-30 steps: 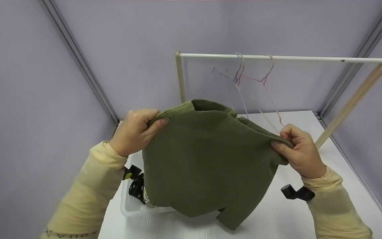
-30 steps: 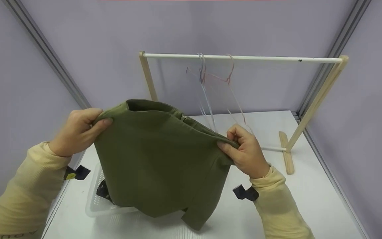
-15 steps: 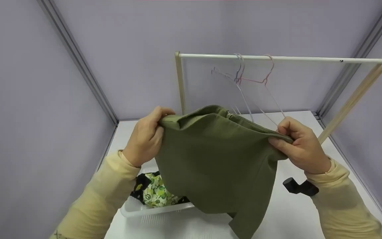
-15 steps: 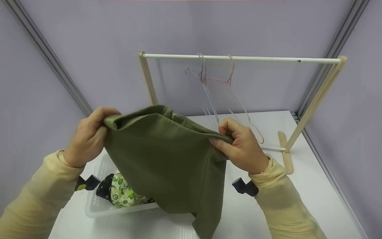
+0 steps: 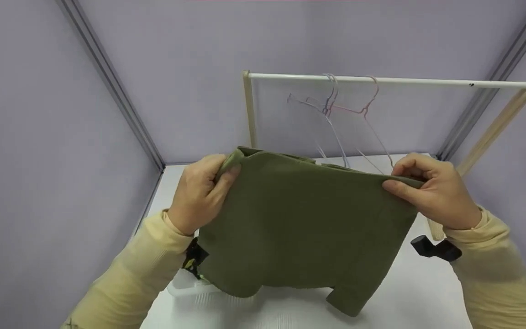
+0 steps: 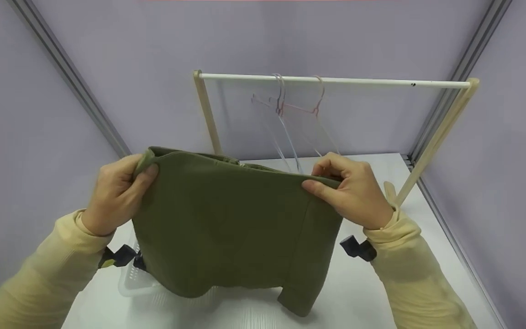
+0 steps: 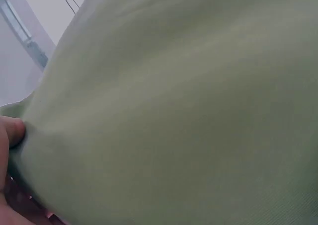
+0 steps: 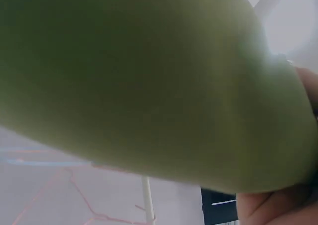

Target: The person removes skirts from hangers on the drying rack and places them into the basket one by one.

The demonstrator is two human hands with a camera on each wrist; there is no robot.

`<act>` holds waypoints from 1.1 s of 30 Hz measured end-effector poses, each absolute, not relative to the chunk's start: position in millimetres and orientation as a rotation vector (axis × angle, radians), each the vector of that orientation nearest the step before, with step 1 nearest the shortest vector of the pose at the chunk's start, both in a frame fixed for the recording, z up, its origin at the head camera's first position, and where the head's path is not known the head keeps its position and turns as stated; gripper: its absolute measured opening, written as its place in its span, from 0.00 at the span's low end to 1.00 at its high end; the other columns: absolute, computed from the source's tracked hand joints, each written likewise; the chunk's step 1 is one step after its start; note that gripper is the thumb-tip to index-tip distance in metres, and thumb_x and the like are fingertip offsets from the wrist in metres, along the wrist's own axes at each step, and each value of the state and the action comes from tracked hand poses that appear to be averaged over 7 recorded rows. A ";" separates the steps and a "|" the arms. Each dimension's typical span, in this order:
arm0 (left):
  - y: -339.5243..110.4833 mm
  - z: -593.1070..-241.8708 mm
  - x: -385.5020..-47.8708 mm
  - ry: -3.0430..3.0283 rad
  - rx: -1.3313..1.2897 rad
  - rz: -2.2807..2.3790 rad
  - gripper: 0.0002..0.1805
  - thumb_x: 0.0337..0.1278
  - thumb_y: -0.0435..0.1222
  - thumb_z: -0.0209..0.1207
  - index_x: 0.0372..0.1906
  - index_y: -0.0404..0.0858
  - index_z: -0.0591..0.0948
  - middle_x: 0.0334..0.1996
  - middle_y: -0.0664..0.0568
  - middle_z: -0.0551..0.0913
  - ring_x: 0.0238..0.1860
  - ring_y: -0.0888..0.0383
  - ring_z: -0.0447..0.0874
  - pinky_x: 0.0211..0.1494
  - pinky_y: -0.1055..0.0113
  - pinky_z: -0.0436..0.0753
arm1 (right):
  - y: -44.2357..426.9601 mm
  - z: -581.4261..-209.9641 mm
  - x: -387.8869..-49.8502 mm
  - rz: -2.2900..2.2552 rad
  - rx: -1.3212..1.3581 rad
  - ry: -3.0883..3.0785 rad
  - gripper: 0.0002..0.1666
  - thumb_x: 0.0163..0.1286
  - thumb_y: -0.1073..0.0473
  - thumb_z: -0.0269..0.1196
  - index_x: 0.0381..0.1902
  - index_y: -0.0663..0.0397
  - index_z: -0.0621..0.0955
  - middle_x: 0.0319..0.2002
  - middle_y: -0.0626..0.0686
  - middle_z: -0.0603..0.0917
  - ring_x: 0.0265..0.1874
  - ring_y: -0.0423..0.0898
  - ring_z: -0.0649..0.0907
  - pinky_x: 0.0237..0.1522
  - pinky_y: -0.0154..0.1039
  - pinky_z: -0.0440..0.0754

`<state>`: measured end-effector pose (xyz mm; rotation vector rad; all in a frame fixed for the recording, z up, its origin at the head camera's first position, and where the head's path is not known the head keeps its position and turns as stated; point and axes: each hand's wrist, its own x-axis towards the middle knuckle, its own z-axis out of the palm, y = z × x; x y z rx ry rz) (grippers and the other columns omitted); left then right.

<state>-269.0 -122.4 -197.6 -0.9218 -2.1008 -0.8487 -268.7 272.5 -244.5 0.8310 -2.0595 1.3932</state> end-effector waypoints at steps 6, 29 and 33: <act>-117.3 -192.5 -277.2 -2.209 -0.901 -0.853 0.21 0.67 0.37 0.56 0.18 0.41 0.66 0.14 0.61 0.59 0.14 0.65 0.56 0.16 0.70 0.58 | 273.4 -236.2 -276.1 1.302 0.616 -2.230 0.09 0.58 0.73 0.68 0.36 0.58 0.82 0.13 0.47 0.75 0.11 0.33 0.67 0.13 0.31 0.62; -43.5 -202.1 -265.3 -2.241 -1.159 -1.050 0.12 0.73 0.36 0.47 0.30 0.37 0.73 0.20 0.57 0.66 0.21 0.63 0.66 0.25 0.68 0.69 | 185.7 -205.3 -265.2 2.004 0.777 -2.128 0.15 0.72 0.70 0.54 0.54 0.67 0.77 0.46 0.59 0.82 0.35 0.45 0.83 0.34 0.36 0.83; -42.1 -205.4 -262.2 -2.279 -1.137 -1.046 0.13 0.73 0.43 0.47 0.40 0.37 0.75 0.25 0.55 0.73 0.28 0.62 0.74 0.32 0.68 0.75 | 173.3 -203.8 -261.9 2.042 0.790 -2.125 0.19 0.74 0.70 0.51 0.60 0.66 0.73 0.52 0.59 0.81 0.40 0.51 0.84 0.36 0.43 0.84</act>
